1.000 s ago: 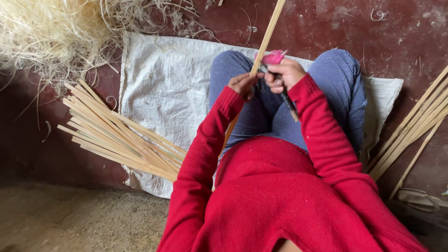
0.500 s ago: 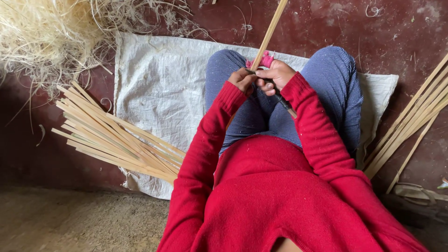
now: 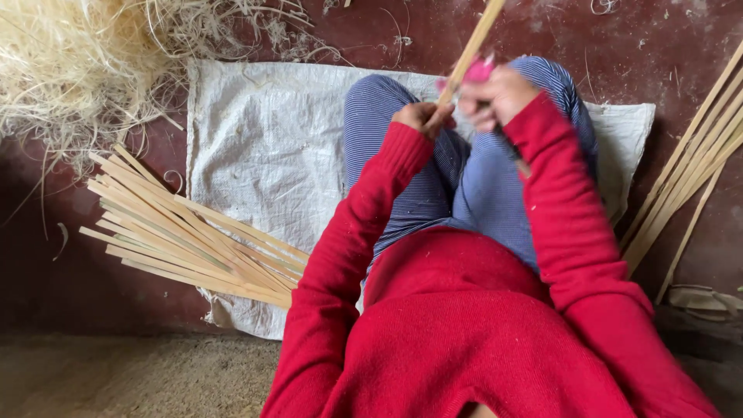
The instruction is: Shaving thin bamboo strips using a small knife while sitting on the floor
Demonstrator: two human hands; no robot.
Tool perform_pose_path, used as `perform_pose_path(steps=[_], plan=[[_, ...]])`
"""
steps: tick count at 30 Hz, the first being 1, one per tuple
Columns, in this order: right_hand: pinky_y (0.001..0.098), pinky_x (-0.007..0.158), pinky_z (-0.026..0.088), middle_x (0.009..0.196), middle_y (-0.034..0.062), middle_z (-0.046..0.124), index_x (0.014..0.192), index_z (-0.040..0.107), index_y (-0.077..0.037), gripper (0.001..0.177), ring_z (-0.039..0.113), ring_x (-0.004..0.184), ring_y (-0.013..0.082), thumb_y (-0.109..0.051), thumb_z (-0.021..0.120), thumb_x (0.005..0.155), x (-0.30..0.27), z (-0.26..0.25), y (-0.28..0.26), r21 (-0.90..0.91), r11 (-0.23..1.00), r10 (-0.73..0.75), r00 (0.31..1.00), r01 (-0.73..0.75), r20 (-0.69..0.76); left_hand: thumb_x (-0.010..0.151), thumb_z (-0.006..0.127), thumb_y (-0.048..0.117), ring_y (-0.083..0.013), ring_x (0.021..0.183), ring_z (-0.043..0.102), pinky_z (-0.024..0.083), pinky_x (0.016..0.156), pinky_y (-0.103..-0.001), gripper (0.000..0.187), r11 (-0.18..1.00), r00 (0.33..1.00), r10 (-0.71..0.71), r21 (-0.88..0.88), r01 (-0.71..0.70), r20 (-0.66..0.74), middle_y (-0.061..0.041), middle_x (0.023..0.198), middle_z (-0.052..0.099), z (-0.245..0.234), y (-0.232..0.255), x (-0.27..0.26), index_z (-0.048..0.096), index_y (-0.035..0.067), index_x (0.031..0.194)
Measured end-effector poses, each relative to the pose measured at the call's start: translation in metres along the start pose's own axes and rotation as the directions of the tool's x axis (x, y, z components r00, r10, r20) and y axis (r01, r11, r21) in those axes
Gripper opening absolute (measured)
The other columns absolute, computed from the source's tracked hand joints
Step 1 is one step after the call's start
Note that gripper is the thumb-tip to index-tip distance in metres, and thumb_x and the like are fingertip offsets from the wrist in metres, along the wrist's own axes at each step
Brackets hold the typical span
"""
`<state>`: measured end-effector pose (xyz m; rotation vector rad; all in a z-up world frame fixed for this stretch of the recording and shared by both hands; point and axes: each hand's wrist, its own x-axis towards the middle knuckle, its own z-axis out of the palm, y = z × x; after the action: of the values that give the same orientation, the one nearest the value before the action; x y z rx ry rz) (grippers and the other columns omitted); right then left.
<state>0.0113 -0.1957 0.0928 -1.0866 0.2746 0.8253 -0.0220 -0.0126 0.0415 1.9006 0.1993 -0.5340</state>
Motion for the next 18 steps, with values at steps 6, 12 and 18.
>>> perform_pose_path(steps=[6,12,18], plan=[[0.0179,0.042,0.028,0.069,-0.0012,0.049,0.115,0.058,-0.008,0.013,0.034,0.048,0.0023,-0.017,0.052,0.107,-0.034,-0.01,-0.077,-0.184,0.964,-0.203,0.978,0.19,-0.055,0.087,0.041,0.064,-0.012,0.052,0.065,0.053,0.053,-0.031,0.06,0.973,0.971,0.228,0.003,-0.229,0.071,0.002,0.072,0.069,-0.027,0.07,-0.02,0.08,0.02,0.098],[0.014,0.05,0.024,0.077,-0.0087,0.043,0.084,0.042,-0.021,0.024,0.03,0.057,-0.0027,-0.025,0.052,0.105,-0.025,-0.021,-0.091,-0.298,0.942,-0.186,0.979,0.153,-0.087,0.092,0.066,0.036,-0.0102,0.05,0.079,0.061,0.035,-0.023,0.018,0.994,0.991,0.105,0.03,-0.108,0.078,0.001,0.071,0.077,-0.051,0.123,0.011,0.064,0.018,0.091],[0.014,0.047,0.025,0.081,-0.0042,0.054,0.087,0.052,-0.013,0.017,0.036,0.055,-0.001,-0.022,0.062,0.098,-0.002,-0.027,-0.082,-0.133,0.979,-0.164,0.983,0.152,-0.086,0.091,0.061,0.039,-0.0077,0.041,0.074,0.066,0.051,-0.021,0.017,0.949,0.986,0.164,0.27,-0.162,0.019,0.004,0.051,0.073,-0.066,0.156,0.036,0.067,0.023,0.085]])
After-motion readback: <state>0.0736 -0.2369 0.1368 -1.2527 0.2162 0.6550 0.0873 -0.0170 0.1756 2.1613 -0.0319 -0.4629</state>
